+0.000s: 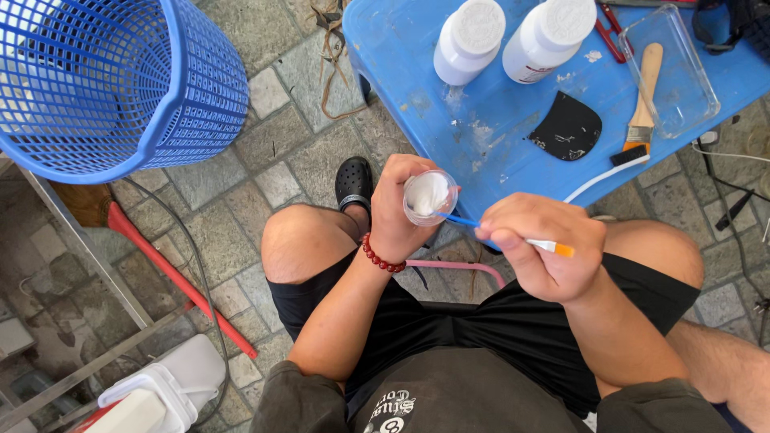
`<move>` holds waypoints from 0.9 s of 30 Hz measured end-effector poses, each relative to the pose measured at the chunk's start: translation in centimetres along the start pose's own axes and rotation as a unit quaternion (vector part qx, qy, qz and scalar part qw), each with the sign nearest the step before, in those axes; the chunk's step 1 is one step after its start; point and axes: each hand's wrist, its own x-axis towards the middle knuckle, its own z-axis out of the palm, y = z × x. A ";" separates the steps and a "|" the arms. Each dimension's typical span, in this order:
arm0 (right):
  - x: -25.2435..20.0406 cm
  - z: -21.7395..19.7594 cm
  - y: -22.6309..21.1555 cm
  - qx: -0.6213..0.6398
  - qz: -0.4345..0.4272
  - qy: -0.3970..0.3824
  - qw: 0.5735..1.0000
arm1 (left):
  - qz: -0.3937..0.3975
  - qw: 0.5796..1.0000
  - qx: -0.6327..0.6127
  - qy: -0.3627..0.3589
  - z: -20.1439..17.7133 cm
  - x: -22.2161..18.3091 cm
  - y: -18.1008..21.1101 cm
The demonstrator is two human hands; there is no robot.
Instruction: The person mixes a white substance in a small clear plastic cup using a thin brush, occasionally adding more liquid or powder from white bottles.
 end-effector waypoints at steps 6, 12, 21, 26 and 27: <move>0.4 -0.3 -0.5 -0.037 -0.011 -0.003 0.999 | 0.025 0.999 0.009 -0.022 -0.5 0.5 0.7; 0.7 -0.7 -0.7 -0.068 -0.020 -0.008 0.997 | 0.035 0.998 0.045 -0.038 -0.9 0.3 1.2; 0.7 -0.9 -0.6 -0.054 -0.008 0.006 0.998 | 0.046 0.996 0.078 0.005 -0.6 0.8 1.3; 0.1 -0.8 -0.6 -0.051 -0.012 -0.020 0.998 | 0.024 0.997 0.075 0.011 -0.6 0.9 1.5; 0.2 -0.9 -0.2 -0.045 -0.018 0.003 0.999 | 0.024 0.997 0.067 0.010 -0.4 0.8 1.6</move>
